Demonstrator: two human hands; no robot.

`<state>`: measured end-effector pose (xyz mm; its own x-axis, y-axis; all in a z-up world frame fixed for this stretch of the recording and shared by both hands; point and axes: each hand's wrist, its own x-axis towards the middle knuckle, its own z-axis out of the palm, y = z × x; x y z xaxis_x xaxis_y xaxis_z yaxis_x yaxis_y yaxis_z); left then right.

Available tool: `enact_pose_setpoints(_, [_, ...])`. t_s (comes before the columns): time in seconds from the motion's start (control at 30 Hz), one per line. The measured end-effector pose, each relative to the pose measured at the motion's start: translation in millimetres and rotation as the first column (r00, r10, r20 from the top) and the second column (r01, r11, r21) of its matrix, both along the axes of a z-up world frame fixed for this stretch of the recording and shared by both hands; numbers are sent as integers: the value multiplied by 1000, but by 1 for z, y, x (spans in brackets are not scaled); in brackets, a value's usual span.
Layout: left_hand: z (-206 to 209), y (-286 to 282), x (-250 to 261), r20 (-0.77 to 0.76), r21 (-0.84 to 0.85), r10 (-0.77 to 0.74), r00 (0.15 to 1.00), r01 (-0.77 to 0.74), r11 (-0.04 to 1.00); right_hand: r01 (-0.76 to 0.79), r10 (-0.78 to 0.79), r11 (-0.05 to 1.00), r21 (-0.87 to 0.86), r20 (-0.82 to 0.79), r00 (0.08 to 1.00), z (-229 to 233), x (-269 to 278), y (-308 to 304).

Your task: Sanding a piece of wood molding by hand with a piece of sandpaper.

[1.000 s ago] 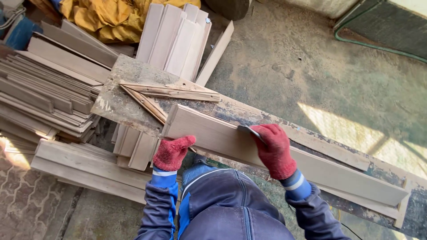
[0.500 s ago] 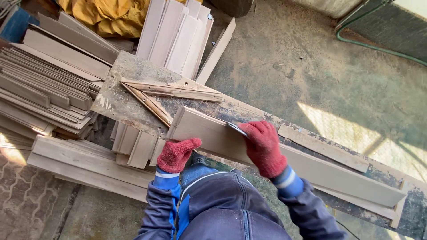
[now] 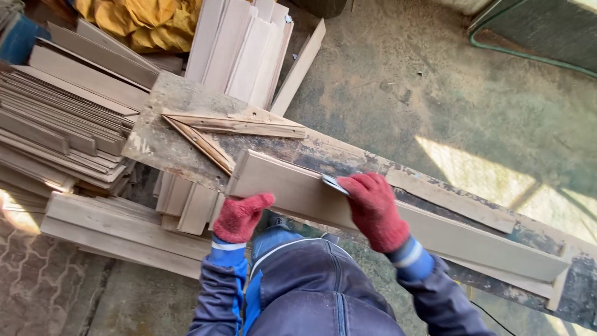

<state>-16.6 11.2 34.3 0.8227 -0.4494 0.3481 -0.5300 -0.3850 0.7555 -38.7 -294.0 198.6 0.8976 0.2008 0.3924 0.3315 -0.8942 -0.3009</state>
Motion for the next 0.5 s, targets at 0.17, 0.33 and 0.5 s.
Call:
enact_pose_setpoints(0.17, [84, -22, 11, -833, -553, -304, 462, -688, 469, -72, 60, 990, 122, 105, 993, -18, 34, 35])
enact_pose_setpoints(0.33, [68, -4, 0, -903, -404, -97, 420, -747, 528, -7, 4, 993, 120, 25, 1000, -9, -26, -40])
enact_pose_setpoints(0.5, [25, 21, 1, -718, -2, 364, 594, -524, 851, 132, -115, 973, 189, -95, 989, -22, -115, -155])
